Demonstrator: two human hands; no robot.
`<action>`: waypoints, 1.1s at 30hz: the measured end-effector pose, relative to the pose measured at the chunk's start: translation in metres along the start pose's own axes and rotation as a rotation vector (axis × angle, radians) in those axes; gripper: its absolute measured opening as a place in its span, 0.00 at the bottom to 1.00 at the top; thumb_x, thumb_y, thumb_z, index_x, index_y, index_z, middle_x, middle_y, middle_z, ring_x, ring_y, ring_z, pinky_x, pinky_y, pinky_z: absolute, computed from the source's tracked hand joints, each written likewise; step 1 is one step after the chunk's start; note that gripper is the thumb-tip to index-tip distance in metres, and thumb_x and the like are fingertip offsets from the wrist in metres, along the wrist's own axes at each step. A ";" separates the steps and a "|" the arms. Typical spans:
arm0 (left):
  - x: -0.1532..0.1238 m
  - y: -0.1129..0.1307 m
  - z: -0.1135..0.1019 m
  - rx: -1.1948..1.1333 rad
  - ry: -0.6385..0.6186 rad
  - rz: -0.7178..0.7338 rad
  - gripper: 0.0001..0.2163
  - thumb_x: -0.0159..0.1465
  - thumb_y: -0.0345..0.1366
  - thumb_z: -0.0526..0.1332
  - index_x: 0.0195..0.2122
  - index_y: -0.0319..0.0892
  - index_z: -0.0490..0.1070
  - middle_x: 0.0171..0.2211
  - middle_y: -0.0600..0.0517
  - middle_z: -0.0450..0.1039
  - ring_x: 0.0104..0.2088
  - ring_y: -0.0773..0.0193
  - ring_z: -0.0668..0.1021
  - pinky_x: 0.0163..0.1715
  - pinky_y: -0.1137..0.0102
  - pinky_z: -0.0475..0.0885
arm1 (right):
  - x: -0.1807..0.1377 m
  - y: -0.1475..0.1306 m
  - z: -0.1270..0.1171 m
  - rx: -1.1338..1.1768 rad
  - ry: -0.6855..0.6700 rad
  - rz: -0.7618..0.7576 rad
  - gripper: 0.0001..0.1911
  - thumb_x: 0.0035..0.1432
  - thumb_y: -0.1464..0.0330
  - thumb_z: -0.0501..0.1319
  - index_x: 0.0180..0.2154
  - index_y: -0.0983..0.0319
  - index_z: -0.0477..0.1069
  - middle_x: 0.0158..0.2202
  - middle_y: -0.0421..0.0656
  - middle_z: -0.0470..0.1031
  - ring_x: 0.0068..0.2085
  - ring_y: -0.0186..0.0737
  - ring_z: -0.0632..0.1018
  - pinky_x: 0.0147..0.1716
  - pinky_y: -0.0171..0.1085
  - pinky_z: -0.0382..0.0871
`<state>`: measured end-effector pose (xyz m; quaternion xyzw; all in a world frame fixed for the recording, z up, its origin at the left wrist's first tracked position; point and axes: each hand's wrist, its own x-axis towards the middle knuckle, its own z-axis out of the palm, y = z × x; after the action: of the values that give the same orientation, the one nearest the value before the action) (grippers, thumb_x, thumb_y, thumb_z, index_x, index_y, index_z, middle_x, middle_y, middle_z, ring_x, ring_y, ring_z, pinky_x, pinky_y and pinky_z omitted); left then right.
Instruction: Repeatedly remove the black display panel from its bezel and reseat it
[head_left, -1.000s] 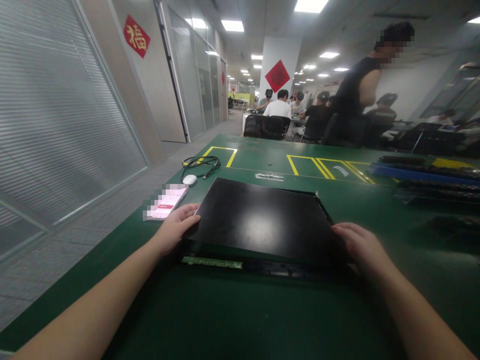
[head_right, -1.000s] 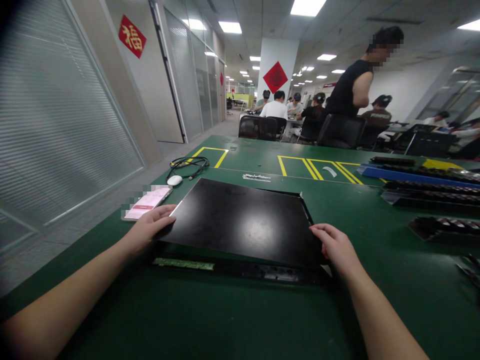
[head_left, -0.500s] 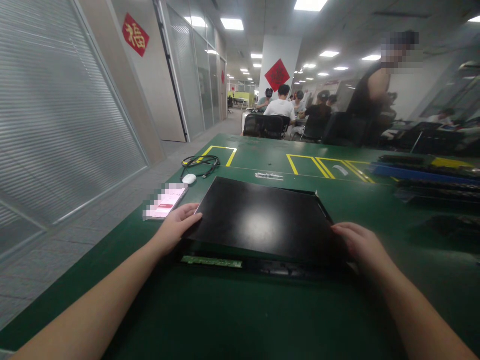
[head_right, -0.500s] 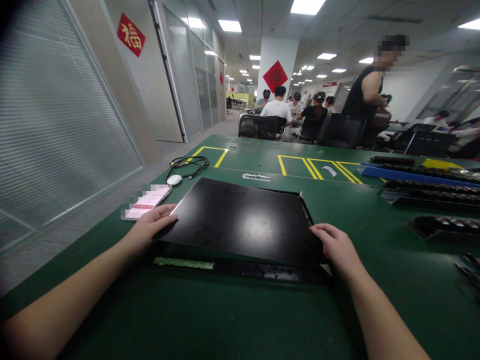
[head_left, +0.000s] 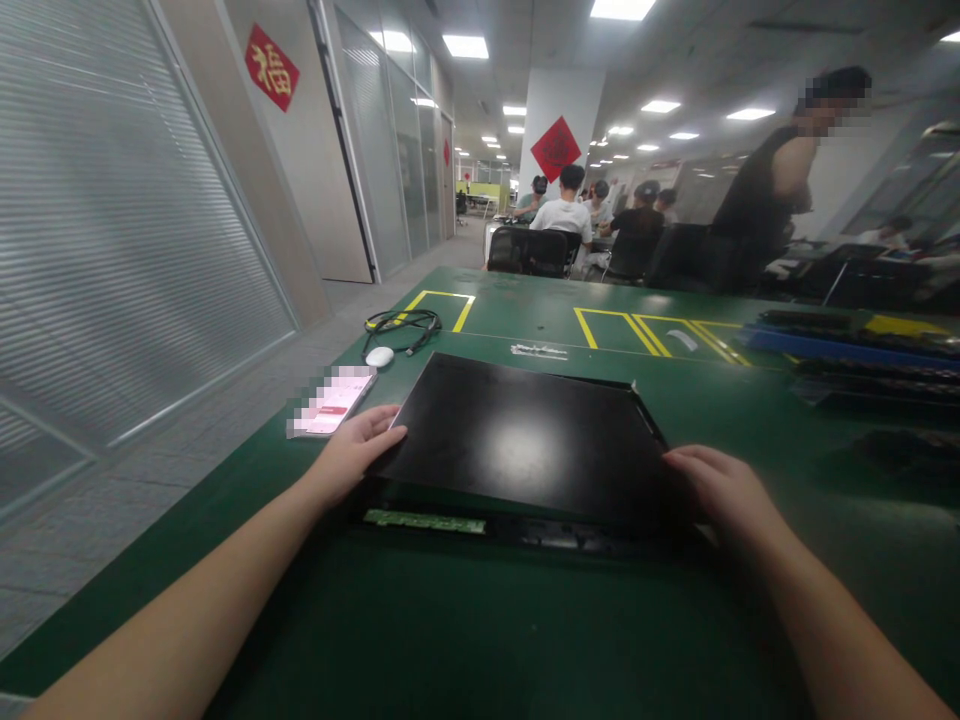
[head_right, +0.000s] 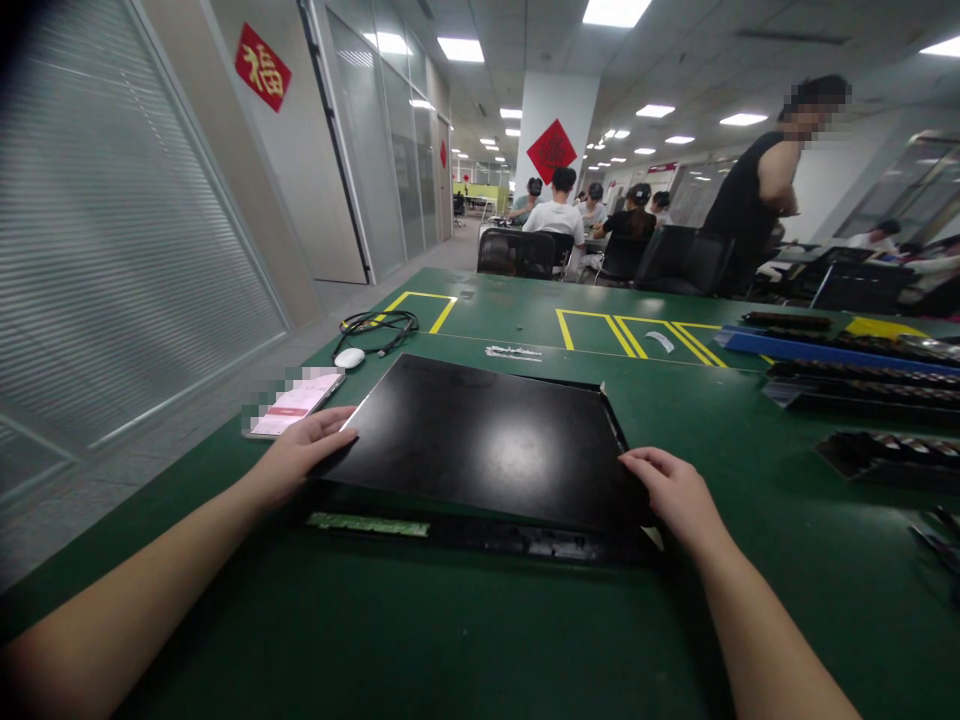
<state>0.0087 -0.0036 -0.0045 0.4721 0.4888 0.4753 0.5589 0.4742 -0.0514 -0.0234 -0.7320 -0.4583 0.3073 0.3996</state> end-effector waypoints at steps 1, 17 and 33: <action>0.000 0.000 0.000 0.006 -0.003 0.002 0.26 0.48 0.43 0.75 0.47 0.40 0.74 0.42 0.45 0.84 0.44 0.49 0.84 0.46 0.61 0.78 | 0.001 0.001 0.000 -0.007 -0.003 0.000 0.22 0.46 0.53 0.64 0.39 0.61 0.80 0.26 0.45 0.78 0.23 0.41 0.74 0.20 0.38 0.66; 0.001 -0.002 -0.001 0.033 -0.019 -0.005 0.27 0.49 0.43 0.75 0.48 0.41 0.72 0.42 0.45 0.84 0.46 0.48 0.83 0.46 0.60 0.78 | 0.002 -0.001 0.000 -0.123 -0.006 -0.003 0.22 0.49 0.51 0.63 0.38 0.60 0.80 0.35 0.47 0.82 0.33 0.48 0.80 0.28 0.39 0.71; -0.001 0.002 0.000 0.059 -0.016 0.010 0.25 0.49 0.42 0.74 0.46 0.41 0.71 0.40 0.46 0.84 0.41 0.50 0.85 0.41 0.62 0.79 | 0.002 -0.001 -0.001 -0.096 -0.006 0.003 0.21 0.49 0.52 0.64 0.39 0.60 0.81 0.37 0.48 0.82 0.35 0.50 0.80 0.29 0.41 0.71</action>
<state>0.0086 -0.0045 -0.0022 0.4946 0.4960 0.4594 0.5462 0.4757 -0.0501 -0.0221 -0.7503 -0.4724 0.2878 0.3622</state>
